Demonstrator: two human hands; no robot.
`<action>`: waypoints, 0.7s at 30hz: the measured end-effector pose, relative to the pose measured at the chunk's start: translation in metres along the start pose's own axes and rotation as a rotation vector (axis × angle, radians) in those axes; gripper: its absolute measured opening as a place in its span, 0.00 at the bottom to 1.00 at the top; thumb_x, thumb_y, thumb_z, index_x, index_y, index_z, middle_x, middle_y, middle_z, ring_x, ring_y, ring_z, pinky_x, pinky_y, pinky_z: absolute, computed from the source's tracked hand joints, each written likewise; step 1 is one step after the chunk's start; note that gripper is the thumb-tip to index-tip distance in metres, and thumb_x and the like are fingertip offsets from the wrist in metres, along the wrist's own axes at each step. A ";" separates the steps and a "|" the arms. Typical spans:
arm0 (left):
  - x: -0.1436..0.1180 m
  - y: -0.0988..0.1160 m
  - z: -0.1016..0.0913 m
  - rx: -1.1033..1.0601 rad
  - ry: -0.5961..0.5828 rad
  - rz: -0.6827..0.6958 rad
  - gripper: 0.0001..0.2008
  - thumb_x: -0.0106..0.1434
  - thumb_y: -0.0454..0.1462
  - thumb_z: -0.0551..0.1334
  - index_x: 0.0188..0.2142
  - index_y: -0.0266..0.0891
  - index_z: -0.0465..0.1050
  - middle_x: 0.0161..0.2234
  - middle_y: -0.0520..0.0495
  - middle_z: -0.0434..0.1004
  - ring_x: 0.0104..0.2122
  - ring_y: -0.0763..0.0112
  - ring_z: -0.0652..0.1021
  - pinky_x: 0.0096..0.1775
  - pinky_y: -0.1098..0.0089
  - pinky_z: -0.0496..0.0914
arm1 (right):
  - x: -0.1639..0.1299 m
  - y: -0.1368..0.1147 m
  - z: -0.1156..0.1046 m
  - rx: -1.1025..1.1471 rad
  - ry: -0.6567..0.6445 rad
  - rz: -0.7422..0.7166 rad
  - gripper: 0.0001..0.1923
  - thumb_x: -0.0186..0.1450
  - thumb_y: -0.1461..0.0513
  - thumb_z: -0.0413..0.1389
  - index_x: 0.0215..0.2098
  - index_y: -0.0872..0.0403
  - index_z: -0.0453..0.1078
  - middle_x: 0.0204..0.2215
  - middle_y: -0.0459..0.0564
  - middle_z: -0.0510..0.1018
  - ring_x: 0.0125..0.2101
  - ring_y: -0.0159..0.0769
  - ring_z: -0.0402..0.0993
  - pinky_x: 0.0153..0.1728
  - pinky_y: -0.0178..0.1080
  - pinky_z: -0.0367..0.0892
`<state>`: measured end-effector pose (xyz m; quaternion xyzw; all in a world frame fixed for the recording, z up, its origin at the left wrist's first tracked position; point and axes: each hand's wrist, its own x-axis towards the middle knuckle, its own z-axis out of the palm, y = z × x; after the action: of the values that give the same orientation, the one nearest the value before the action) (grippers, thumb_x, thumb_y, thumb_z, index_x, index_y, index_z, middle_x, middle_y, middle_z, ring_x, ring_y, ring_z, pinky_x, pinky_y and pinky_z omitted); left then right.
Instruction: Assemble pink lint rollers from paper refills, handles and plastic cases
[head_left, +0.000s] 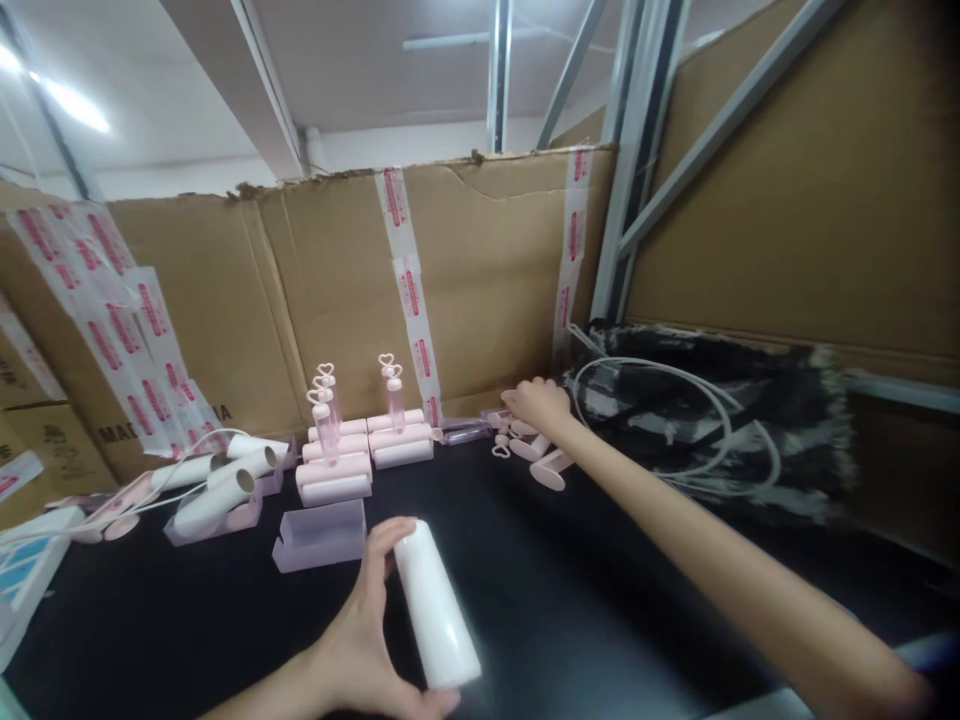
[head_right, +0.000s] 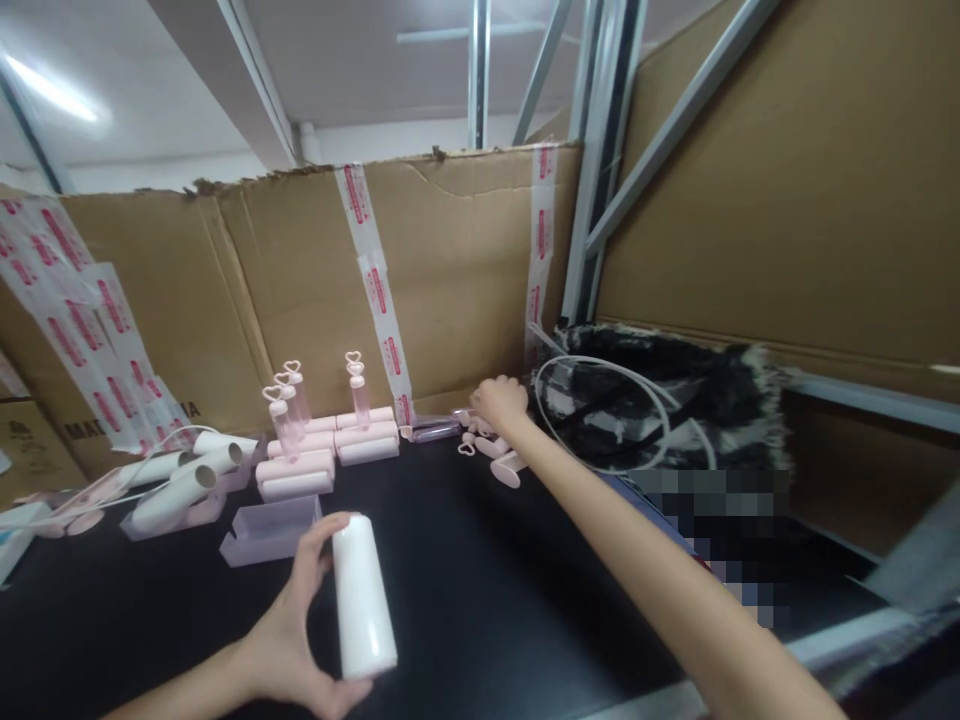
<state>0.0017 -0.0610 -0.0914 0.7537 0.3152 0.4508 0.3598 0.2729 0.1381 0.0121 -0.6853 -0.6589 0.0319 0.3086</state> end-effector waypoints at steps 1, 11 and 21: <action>0.000 -0.002 0.001 0.024 -0.016 0.037 0.55 0.34 0.35 0.73 0.58 0.48 0.43 0.59 0.39 0.45 0.60 0.44 0.54 0.60 0.47 0.44 | 0.007 0.003 0.002 -0.022 -0.007 0.045 0.15 0.64 0.60 0.54 0.47 0.60 0.66 0.48 0.58 0.70 0.47 0.45 0.68 0.47 0.51 0.65; 0.001 0.001 -0.002 -0.006 0.113 0.081 0.53 0.38 0.34 0.72 0.58 0.48 0.43 0.59 0.41 0.46 0.60 0.51 0.55 0.60 0.54 0.49 | -0.002 -0.003 -0.005 0.179 0.034 0.047 0.14 0.65 0.57 0.52 0.45 0.59 0.66 0.44 0.58 0.72 0.43 0.43 0.70 0.42 0.44 0.67; 0.027 0.042 -0.032 -0.140 0.321 0.017 0.49 0.42 0.32 0.71 0.57 0.49 0.42 0.62 0.41 0.40 0.58 0.54 0.61 0.56 0.59 0.60 | -0.150 -0.079 0.011 1.178 -0.728 -0.176 0.18 0.66 0.53 0.41 0.49 0.53 0.58 0.26 0.47 0.72 0.23 0.38 0.74 0.25 0.42 0.71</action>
<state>-0.0102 -0.0538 -0.0341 0.6477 0.3303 0.5892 0.3525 0.1788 -0.0005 -0.0140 -0.2935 -0.6466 0.5864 0.3898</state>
